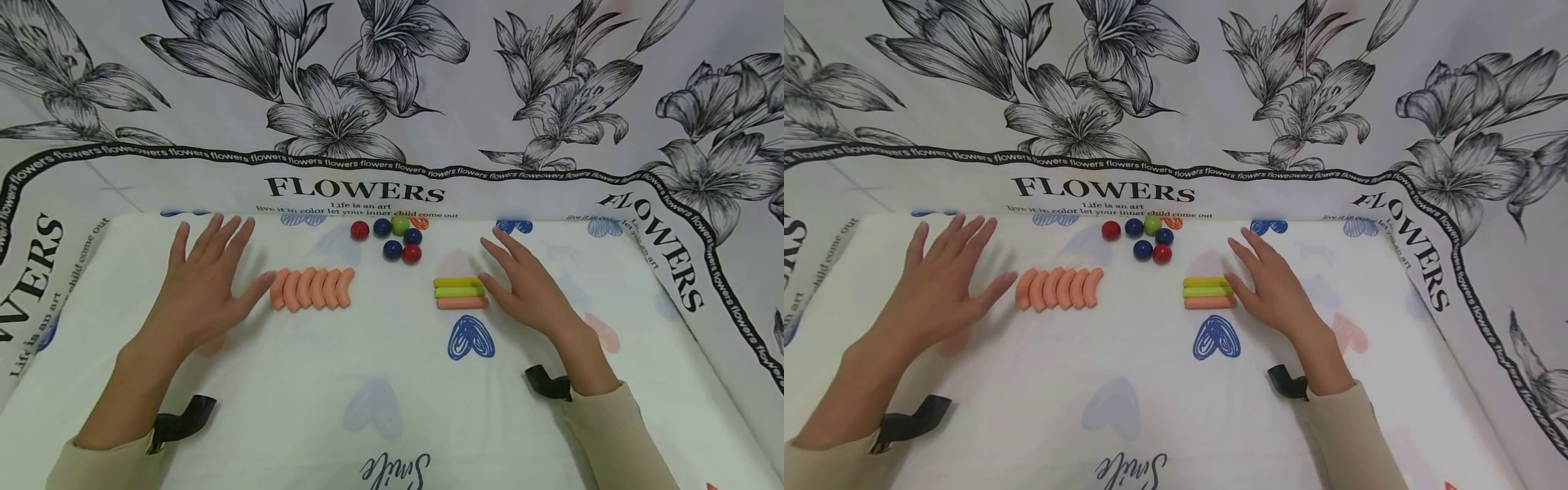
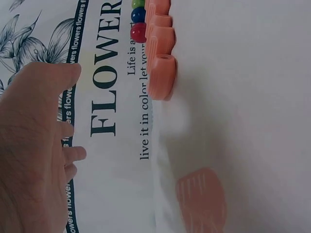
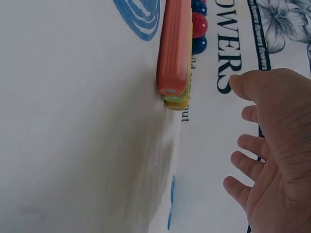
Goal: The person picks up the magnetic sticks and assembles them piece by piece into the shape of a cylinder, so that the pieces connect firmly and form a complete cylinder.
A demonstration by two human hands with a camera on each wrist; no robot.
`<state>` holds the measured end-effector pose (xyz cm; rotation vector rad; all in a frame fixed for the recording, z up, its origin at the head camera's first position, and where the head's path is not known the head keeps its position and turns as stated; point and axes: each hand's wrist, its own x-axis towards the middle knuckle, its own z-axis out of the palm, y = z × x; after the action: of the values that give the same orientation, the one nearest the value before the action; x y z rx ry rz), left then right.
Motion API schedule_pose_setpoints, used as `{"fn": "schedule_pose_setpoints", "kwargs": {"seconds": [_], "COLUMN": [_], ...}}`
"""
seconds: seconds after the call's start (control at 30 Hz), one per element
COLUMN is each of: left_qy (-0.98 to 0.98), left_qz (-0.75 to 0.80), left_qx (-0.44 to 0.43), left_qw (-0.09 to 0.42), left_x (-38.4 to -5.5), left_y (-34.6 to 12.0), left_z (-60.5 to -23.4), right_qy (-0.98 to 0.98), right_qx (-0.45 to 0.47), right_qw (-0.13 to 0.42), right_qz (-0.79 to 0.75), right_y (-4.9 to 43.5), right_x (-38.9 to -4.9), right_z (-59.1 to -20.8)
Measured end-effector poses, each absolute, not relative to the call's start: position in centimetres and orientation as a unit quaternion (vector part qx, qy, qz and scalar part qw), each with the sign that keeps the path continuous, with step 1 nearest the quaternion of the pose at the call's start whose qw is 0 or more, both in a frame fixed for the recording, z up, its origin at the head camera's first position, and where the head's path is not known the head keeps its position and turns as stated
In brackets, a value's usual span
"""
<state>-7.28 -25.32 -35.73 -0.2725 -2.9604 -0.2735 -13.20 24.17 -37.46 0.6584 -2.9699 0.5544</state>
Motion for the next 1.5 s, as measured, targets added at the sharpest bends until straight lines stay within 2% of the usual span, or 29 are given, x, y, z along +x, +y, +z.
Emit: {"fn": "schedule_pose_setpoints", "kwargs": {"seconds": [0.3,0.67,0.77,1.07,1.5], "left_qy": [-0.987,-0.966,-0.964,-0.972,-0.978], "left_qz": [-0.106,-0.151,-0.168,-0.177,-0.152], "left_qx": [-0.100,-0.175,-0.179,-0.153,-0.142], "left_qw": [0.070,0.114,0.100,-0.017,-0.001], "left_x": [-6.8,-7.9,-8.6,-10.2,-10.5], "left_y": [-24.0,-18.8,-17.8,-15.2,-13.4], "left_z": [-35.8,-36.0,-35.7,-34.9,-36.0], "right_qy": [-0.954,-0.940,-0.933,-0.921,-0.931], "right_qx": [0.234,0.252,0.260,0.277,0.298], "right_qw": [0.038,-0.027,-0.038,-0.057,-0.033], "right_qz": [0.184,0.228,0.248,0.267,0.209], "right_y": [23.2,17.7,16.2,11.7,8.9], "right_x": [-13.3,-14.0,-14.5,-16.2,-16.6], "right_z": [-36.0,-34.1,-33.9,-34.5,-36.9]}}
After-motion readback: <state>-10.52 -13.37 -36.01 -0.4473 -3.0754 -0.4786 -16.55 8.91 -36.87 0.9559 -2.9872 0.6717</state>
